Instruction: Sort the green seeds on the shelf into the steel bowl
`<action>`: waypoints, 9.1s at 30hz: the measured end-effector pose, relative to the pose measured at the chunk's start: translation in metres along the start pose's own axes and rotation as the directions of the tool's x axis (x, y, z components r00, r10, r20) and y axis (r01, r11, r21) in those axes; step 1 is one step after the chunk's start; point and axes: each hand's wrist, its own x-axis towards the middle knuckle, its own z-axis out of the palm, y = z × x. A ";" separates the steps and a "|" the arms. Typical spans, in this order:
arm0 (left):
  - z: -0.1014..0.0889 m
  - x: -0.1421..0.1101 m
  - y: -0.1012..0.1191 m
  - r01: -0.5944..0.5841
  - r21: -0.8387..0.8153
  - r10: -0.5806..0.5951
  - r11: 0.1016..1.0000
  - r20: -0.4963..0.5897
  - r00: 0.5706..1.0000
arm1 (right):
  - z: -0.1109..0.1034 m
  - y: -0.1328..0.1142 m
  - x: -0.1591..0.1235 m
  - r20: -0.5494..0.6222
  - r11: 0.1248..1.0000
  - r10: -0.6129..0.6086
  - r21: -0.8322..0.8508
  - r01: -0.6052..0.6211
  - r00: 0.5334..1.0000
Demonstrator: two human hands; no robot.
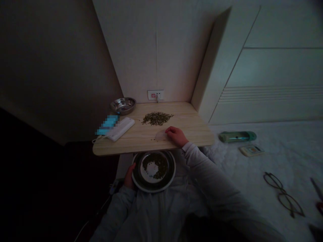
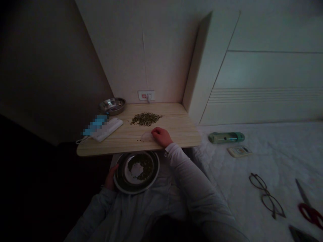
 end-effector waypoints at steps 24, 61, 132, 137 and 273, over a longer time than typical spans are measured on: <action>0.003 0.000 0.002 0.090 -0.007 -0.090 0.996 -0.013 0.996 | 0.004 -0.005 0.000 0.029 0.999 -0.032 -0.032 0.033 0.999; 0.006 -0.004 0.003 0.099 -0.014 -0.099 0.995 0.007 0.995 | 0.016 -0.014 -0.002 0.067 0.999 -0.047 -0.018 0.049 0.997; 0.007 -0.006 0.006 0.108 0.002 -0.108 0.994 0.057 0.993 | -0.019 0.001 -0.063 -0.045 0.989 0.030 -0.144 -0.036 0.999; 0.004 -0.004 0.004 0.143 -0.017 -0.141 0.990 0.094 0.986 | -0.021 0.004 -0.063 -0.006 0.997 0.045 -0.059 -0.045 0.999; 0.001 -0.005 0.004 0.104 -0.059 -0.101 0.993 0.054 0.993 | -0.079 0.016 0.053 -0.038 0.531 0.130 -0.841 -0.102 0.991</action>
